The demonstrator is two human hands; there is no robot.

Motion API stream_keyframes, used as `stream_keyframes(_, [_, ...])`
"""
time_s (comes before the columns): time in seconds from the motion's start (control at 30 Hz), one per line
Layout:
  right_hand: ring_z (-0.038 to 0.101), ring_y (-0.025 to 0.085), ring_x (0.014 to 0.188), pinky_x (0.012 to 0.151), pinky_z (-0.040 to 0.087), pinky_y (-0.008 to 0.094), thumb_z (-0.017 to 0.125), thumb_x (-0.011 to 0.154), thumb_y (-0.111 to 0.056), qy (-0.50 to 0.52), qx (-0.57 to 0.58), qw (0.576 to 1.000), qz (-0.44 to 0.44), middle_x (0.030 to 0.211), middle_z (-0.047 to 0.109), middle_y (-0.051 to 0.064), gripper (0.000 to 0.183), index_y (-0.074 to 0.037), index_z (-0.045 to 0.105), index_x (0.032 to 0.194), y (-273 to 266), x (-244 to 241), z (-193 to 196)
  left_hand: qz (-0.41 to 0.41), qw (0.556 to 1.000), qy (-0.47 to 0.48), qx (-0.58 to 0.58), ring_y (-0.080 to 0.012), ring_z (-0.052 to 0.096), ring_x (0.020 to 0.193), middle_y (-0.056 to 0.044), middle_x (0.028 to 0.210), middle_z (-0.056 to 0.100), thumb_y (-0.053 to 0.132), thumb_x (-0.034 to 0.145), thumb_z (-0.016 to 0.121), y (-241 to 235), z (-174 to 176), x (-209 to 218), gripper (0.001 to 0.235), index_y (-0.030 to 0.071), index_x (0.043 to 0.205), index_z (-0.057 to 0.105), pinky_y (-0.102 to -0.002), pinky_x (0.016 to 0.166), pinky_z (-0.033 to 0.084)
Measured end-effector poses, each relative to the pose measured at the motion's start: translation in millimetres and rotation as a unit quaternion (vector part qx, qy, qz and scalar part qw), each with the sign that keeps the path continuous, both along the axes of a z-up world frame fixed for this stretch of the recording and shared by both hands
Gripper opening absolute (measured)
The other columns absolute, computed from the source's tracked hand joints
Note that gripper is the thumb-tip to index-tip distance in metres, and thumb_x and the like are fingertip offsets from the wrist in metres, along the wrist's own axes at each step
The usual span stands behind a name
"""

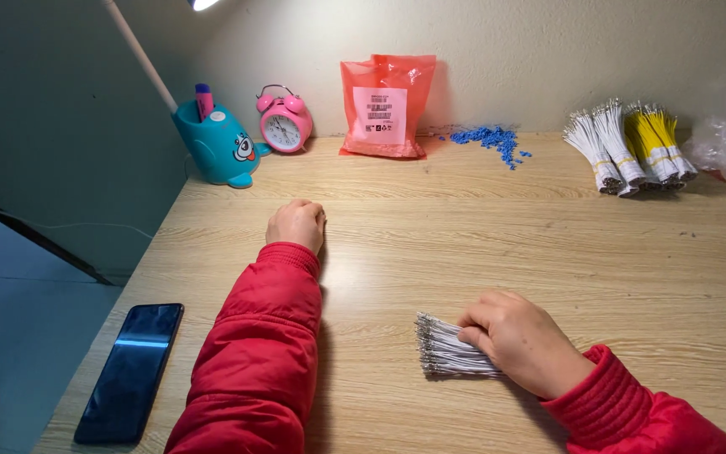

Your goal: The person pours white plastic connectors from a bag onto a wooden table and then repeatedly picks up thin wires to insert them into the connectors. The person handles the components by hand, organizing the wires and connectors on the workspace.

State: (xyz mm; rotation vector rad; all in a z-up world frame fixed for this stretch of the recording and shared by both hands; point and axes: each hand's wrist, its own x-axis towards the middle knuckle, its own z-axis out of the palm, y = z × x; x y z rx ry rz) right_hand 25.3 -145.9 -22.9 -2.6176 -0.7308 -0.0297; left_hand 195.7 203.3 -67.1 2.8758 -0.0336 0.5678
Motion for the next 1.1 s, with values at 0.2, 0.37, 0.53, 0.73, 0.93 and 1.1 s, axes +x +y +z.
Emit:
stream_keyframes(0.2, [0.062, 0.021, 0.077, 0.074, 0.046, 0.037, 0.065, 0.082, -0.028, 0.002, 0.013, 1.0, -0.019, 0.076, 0.067, -0.001, 0.01, -0.02, 0.067, 0.077, 4, -3, 6, -0.008, 0.996, -0.086, 0.019, -0.0264, 0.066, 0.076, 0.002, 0.084, 0.071, 0.032, 0.084, 0.066, 3, -13, -3, 0.012, 0.027, 0.079, 0.075, -0.043, 0.065, 0.051])
stream_keyframes(0.37, [0.063, 0.019, 0.076, 0.072, 0.046, 0.035, 0.06, 0.086, -0.027, 0.028, 0.056, 0.997, -0.048, 0.078, 0.069, -0.001, 0.012, -0.018, 0.066, 0.081, 1, -7, 25, -0.047, 0.973, -0.226, -0.022, -0.0213, 0.065, 0.075, 0.003, 0.085, 0.07, 0.02, 0.077, 0.073, -11, 11, -29, 0.003, 0.021, 0.079, 0.075, -0.039, 0.066, 0.049])
stream_keyframes(0.53, [0.069, 0.03, 0.084, 0.078, 0.054, 0.038, 0.058, 0.091, -0.023, 0.102, 0.096, 0.987, -0.082, 0.076, 0.067, 0.011, 0.013, -0.016, 0.067, 0.087, -4, -10, 47, -0.076, 0.965, -0.204, -0.144, -0.0184, 0.069, 0.081, 0.003, 0.081, 0.07, 0.024, 0.081, 0.07, -49, 24, -53, 0.007, 0.027, 0.087, 0.072, -0.033, 0.068, 0.056])
stream_keyframes(0.73, [0.069, 0.025, 0.081, 0.079, 0.054, 0.038, 0.058, 0.092, -0.019, 0.128, 0.173, 0.972, -0.096, 0.078, 0.07, 0.013, 0.015, -0.014, 0.072, 0.093, -6, -12, 62, -0.134, 0.738, 0.12, -0.65, -0.0145, 0.071, 0.071, -0.011, 0.084, 0.074, 0.007, 0.079, 0.069, -126, 50, -113, 0.018, 0.004, 0.098, 0.071, -0.022, 0.068, 0.057])
stream_keyframes(0.93, [0.056, 0.011, 0.07, 0.068, 0.049, 0.027, 0.067, 0.089, -0.022, 0.165, 0.273, 0.933, -0.166, 0.069, 0.065, 0.0, 0.013, -0.012, 0.075, 0.092, -14, 14, 69, -0.153, 0.65, 0.191, -0.72, -0.0219, 0.073, 0.071, -0.017, 0.085, 0.072, 0.007, 0.085, 0.064, -160, 50, -129, 0.024, 0.001, 0.108, 0.07, -0.029, 0.067, 0.061])
stream_keyframes(1.1, [0.055, 0.011, 0.069, 0.066, 0.048, 0.026, 0.068, 0.089, -0.022, 0.155, 0.311, 0.921, -0.173, 0.068, 0.064, 0.001, 0.012, -0.012, 0.075, 0.091, -13, 30, 73, -0.187, 0.579, 0.212, -0.765, -0.0197, 0.073, 0.075, -0.017, 0.095, 0.072, 0.008, 0.085, 0.072, -174, 53, -129, 0.031, -0.002, 0.115, 0.067, -0.03, 0.072, 0.062])
